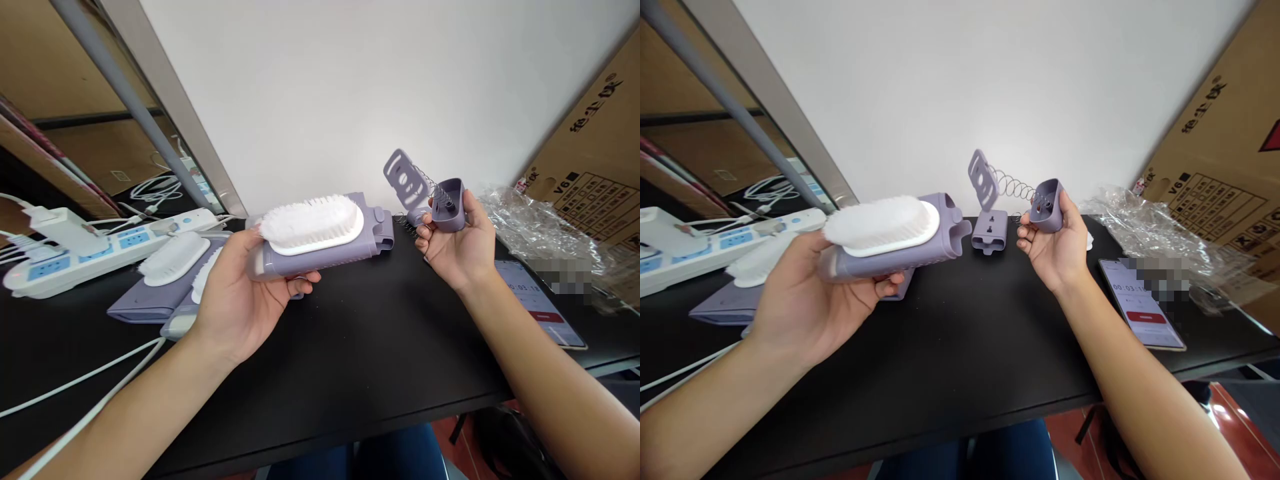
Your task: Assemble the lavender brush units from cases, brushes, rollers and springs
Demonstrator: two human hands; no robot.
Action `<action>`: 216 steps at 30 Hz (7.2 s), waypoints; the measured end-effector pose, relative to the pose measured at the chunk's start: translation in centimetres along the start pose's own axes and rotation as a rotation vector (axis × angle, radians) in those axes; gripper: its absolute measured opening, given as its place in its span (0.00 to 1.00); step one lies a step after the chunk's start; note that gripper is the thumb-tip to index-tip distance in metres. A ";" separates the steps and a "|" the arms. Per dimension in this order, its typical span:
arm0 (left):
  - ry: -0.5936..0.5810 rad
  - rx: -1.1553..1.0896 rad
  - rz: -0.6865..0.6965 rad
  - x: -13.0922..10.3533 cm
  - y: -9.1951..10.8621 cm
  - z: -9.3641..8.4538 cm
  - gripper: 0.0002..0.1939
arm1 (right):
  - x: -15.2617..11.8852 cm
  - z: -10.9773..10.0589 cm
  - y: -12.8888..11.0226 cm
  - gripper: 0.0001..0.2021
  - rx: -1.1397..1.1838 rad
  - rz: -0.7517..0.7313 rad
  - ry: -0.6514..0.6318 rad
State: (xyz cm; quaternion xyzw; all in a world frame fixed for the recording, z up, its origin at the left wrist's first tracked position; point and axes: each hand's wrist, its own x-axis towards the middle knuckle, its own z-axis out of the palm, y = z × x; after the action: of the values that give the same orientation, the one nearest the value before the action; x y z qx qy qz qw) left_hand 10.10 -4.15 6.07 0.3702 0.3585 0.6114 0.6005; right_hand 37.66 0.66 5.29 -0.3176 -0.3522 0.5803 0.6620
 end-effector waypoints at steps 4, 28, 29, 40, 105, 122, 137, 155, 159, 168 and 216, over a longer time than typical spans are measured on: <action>0.051 -0.034 -0.060 0.0 0.3 0.0 0.11 | -0.4 0.7 0.3 0.20 -0.016 0.021 -0.016; 0.032 -0.014 -0.075 0.4 0.4 -0.3 0.11 | -0.9 0.9 0.7 0.19 -0.190 -0.203 0.000; 0.034 -0.013 -0.075 0.4 0.4 -0.3 0.11 | -0.9 1.0 0.7 0.18 -0.198 -0.209 -0.004; -0.056 0.026 -0.011 0.4 -0.1 -0.5 0.13 | -1.1 1.1 1.5 0.19 -0.342 -0.189 -0.048; 0.014 0.274 0.077 -0.1 -2.2 -0.3 0.22 | -2.6 2.2 4.4 0.13 -0.192 0.134 -0.181; -0.044 0.296 0.062 -0.1 -2.6 -0.6 0.18 | -2.9 2.4 4.6 0.24 -0.237 0.087 -0.208; -0.085 0.329 -0.010 -0.5 -2.5 -0.3 0.20 | -3.3 2.1 4.7 0.26 -0.352 0.133 -0.117; 0.163 0.483 0.285 1.4 -1.9 -2.0 0.30 | -3.4 2.5 4.4 0.25 -0.294 0.405 -0.423; 0.194 0.631 0.412 1.2 -2.0 -2.0 0.25 | -3.0 2.2 5.2 0.23 -0.229 0.418 -0.417; 0.044 1.016 0.581 0.1 -2.6 -1.9 0.19 | -3.2 2.6 5.3 0.30 -0.504 0.431 -0.255; -0.050 1.170 0.656 0.2 -3.1 -2.3 0.28 | 0.1 1.7 2.7 0.19 -0.430 -0.014 -0.107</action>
State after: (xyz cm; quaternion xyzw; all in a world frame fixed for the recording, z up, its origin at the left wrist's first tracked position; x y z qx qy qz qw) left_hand 9.47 -3.88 2.27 0.7386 0.4856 0.4585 0.0920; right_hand 34.75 1.13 3.96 -0.4178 -0.5045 0.5032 0.5636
